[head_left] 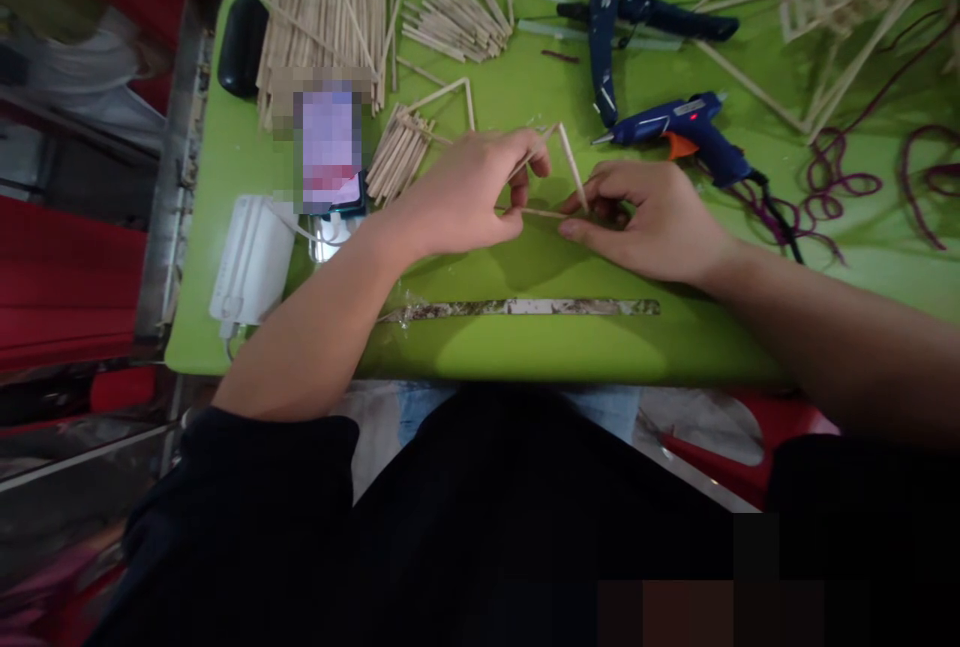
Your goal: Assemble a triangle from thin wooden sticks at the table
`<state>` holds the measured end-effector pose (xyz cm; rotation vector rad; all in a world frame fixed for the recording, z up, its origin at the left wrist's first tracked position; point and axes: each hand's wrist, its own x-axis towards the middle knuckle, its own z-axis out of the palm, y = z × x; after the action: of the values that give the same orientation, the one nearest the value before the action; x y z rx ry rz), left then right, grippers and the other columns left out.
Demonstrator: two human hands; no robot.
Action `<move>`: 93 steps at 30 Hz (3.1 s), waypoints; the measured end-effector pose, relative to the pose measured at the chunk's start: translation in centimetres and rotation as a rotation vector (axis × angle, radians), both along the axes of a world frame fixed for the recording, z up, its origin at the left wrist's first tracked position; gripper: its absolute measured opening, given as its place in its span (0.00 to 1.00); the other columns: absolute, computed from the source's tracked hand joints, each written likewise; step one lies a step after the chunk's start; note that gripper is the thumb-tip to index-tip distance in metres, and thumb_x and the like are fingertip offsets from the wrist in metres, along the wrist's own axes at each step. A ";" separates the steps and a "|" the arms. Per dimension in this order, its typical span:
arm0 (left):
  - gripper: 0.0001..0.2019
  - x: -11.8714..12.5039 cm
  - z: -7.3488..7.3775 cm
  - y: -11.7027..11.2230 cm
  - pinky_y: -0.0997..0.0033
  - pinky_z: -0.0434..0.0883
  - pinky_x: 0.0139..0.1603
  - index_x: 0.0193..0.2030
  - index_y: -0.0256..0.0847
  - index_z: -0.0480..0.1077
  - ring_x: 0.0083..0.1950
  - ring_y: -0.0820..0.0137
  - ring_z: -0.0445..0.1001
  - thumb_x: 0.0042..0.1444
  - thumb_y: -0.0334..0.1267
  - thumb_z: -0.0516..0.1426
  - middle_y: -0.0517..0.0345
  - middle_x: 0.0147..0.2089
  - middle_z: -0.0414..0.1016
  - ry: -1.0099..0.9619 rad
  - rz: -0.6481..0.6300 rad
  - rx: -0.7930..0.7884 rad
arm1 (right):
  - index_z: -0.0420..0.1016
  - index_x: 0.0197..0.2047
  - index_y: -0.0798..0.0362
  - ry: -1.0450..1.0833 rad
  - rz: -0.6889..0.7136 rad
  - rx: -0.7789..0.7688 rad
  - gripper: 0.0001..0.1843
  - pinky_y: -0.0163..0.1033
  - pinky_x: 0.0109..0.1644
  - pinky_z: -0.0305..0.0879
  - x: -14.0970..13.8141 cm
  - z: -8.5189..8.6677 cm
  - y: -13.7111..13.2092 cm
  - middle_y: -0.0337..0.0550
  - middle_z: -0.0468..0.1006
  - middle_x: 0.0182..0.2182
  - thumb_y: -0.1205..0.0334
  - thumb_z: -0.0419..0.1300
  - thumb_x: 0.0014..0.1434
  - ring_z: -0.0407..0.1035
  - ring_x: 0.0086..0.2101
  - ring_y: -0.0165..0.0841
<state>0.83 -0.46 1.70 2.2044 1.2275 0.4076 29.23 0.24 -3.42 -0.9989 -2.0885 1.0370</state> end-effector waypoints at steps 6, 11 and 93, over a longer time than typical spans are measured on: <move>0.24 0.0 -0.2 -0.1 0.51 0.83 0.67 0.65 0.42 0.81 0.55 0.58 0.88 0.64 0.23 0.65 0.54 0.51 0.89 -0.073 -0.006 -0.008 | 0.88 0.38 0.43 -0.023 0.038 0.051 0.15 0.51 0.35 0.63 -0.2 -0.1 0.0 0.42 0.80 0.32 0.45 0.81 0.72 0.67 0.30 0.37; 0.25 -0.1 -0.3 -0.2 0.46 0.81 0.74 0.66 0.43 0.81 0.54 0.59 0.88 0.63 0.24 0.65 0.56 0.49 0.88 -0.080 -0.015 -0.014 | 0.86 0.36 0.42 0.011 0.085 0.067 0.19 0.52 0.37 0.66 -0.1 0.1 -0.1 0.43 0.82 0.34 0.41 0.78 0.74 0.72 0.32 0.40; 0.16 -1.7 -2.0 1.2 0.38 0.79 0.80 0.63 0.58 0.82 0.70 0.52 0.84 0.75 0.57 0.64 0.56 0.67 0.87 -0.549 0.022 0.077 | 0.83 0.32 0.37 0.076 -0.024 0.079 0.22 0.64 0.49 0.79 0.3 0.7 1.0 0.49 0.90 0.39 0.36 0.82 0.68 0.80 0.42 0.51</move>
<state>-0.83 0.76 -0.30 1.9477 0.9422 1.0045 29.55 1.26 -2.71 -0.9290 -2.0343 0.9579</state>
